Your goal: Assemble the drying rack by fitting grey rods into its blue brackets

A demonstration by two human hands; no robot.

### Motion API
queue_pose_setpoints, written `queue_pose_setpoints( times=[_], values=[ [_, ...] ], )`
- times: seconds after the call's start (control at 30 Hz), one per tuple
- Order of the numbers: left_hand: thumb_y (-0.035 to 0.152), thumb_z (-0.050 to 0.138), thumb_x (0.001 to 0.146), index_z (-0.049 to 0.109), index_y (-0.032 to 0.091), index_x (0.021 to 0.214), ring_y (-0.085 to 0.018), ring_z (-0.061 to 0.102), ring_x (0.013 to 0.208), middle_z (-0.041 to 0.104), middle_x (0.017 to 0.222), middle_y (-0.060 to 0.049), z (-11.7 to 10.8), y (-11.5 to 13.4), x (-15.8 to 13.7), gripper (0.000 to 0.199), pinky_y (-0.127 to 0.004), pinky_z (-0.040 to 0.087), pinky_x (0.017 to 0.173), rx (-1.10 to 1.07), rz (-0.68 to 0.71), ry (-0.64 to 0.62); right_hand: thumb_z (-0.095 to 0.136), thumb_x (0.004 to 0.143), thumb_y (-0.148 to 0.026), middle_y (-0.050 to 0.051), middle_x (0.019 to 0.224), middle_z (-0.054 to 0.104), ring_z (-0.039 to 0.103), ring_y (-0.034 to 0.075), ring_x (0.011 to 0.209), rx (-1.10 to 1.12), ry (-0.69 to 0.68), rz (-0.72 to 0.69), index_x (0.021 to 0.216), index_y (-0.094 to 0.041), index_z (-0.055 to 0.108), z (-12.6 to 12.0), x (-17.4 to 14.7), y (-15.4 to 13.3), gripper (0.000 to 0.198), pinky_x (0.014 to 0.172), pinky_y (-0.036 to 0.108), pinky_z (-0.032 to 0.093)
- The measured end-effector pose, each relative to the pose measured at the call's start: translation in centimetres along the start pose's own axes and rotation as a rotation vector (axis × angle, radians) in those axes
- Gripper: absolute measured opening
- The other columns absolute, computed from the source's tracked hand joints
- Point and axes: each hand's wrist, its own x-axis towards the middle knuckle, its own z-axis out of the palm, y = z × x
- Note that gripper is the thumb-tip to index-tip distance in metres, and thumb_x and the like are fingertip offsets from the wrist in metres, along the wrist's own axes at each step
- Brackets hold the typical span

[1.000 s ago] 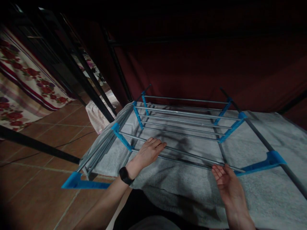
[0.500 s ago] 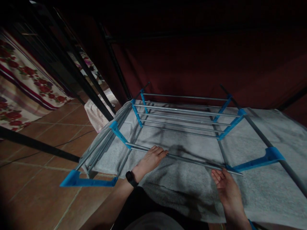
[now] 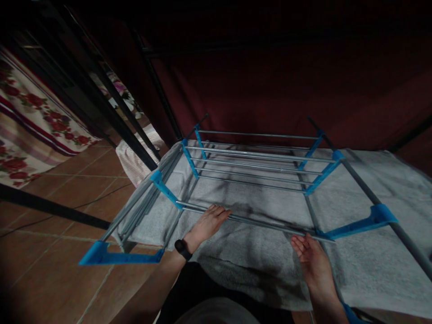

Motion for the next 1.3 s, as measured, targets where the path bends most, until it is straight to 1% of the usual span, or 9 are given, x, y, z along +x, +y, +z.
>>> queue_pose_setpoints(
  times=[0.17, 0.33, 0.47, 0.57, 0.8, 0.93, 1.1, 1.2, 1.3],
  values=[
    [0.014, 0.048, 0.103, 0.062, 0.023, 0.137, -0.022, 0.063, 0.111, 0.071, 0.117, -0.007, -0.3, -0.2, 0.2, 0.037, -0.042, 0.047, 0.109, 0.004, 0.003, 0.019, 0.08, 0.078, -0.03, 0.001, 0.081, 0.075, 0.075, 0.015, 0.077, -0.005, -0.026, -0.029, 0.085, -0.022, 0.065, 0.1, 0.1, 0.2, 0.019, 0.074, 0.024, 0.066],
    [0.016, 0.044, 0.105, 0.062, 0.023, 0.137, -0.023, 0.066, 0.109, 0.073, 0.116, -0.007, 0.1, -1.0, 0.1, 0.038, -0.042, 0.048, 0.105, 0.013, 0.037, 0.092, 0.09, 0.073, -0.042, -0.001, 0.08, 0.075, 0.073, 0.014, 0.073, 0.015, -0.062, -0.1, 0.086, -0.023, 0.063, 2.0, -1.6, -0.2, 0.036, 0.07, 0.024, 0.064],
    [0.024, 0.043, 0.106, 0.064, 0.024, 0.135, -0.025, 0.068, 0.107, 0.074, 0.118, -0.008, 1.1, -2.2, 1.3, 0.036, -0.044, 0.051, 0.099, 0.0, 0.114, 0.189, 0.091, 0.072, -0.047, -0.003, 0.077, 0.073, 0.072, 0.013, 0.071, 0.049, -0.046, -0.137, 0.086, -0.024, 0.062, 3.8, -2.1, -0.5, 0.039, 0.065, 0.023, 0.062],
    [0.028, 0.044, 0.107, 0.065, 0.023, 0.135, -0.026, 0.068, 0.108, 0.074, 0.12, -0.009, 1.1, -1.5, 2.6, 0.036, -0.045, 0.052, 0.098, -0.025, 0.183, 0.213, 0.091, 0.072, -0.049, -0.004, 0.077, 0.072, 0.071, 0.013, 0.07, 0.074, -0.035, -0.154, 0.084, -0.025, 0.061, 4.2, -2.1, -0.6, 0.041, 0.064, 0.024, 0.061],
    [0.024, 0.045, 0.107, 0.062, 0.02, 0.139, -0.026, 0.066, 0.113, 0.072, 0.127, -0.011, 0.6, 3.9, 6.4, 0.037, -0.045, 0.051, 0.102, -0.072, 0.305, 0.158, 0.087, 0.078, -0.051, -0.003, 0.076, 0.07, 0.07, 0.013, 0.07, 0.067, -0.035, -0.139, 0.084, -0.024, 0.059, 4.4, -2.2, -0.5, 0.04, 0.064, 0.023, 0.058],
    [0.022, 0.043, 0.107, 0.064, 0.021, 0.136, -0.025, 0.065, 0.117, 0.07, 0.13, -0.01, 1.1, 8.2, 10.2, 0.036, -0.043, 0.052, 0.105, -0.247, 0.312, 0.098, 0.084, 0.079, -0.054, -0.002, 0.077, 0.07, 0.07, 0.013, 0.07, 0.033, -0.024, -0.15, 0.085, -0.024, 0.057, 4.4, -1.9, -0.4, 0.04, 0.065, 0.025, 0.058],
    [0.018, 0.049, 0.103, 0.065, 0.017, 0.133, -0.023, 0.065, 0.12, 0.07, 0.127, -0.011, 2.1, 14.1, 16.0, 0.034, -0.037, 0.051, 0.109, -0.412, 0.296, -0.087, 0.075, 0.084, -0.054, 0.0, 0.083, 0.07, 0.068, 0.015, 0.071, -0.039, -0.038, -0.194, 0.089, -0.025, 0.056, 4.2, -1.4, 0.1, 0.035, 0.065, 0.027, 0.057],
    [0.017, 0.049, 0.101, 0.066, 0.013, 0.131, -0.023, 0.065, 0.121, 0.069, 0.128, -0.015, 3.1, 17.5, 19.5, 0.035, -0.036, 0.05, 0.11, -0.414, 0.304, -0.238, 0.065, 0.089, -0.052, 0.004, 0.091, 0.071, 0.07, 0.02, 0.082, -0.109, -0.061, -0.264, 0.093, -0.026, 0.059, 4.2, -1.2, 0.5, 0.027, 0.069, 0.031, 0.059],
    [0.021, 0.059, 0.099, 0.067, 0.011, 0.126, -0.025, 0.066, 0.119, 0.069, 0.129, -0.017, 4.2, 20.5, 22.1, 0.03, -0.035, 0.052, 0.107, -0.413, 0.298, -0.336, 0.059, 0.091, -0.05, 0.008, 0.094, 0.072, 0.07, 0.025, 0.092, -0.174, -0.074, -0.328, 0.098, -0.026, 0.064, 4.2, -0.9, 0.6, 0.026, 0.071, 0.035, 0.06]
  ],
)
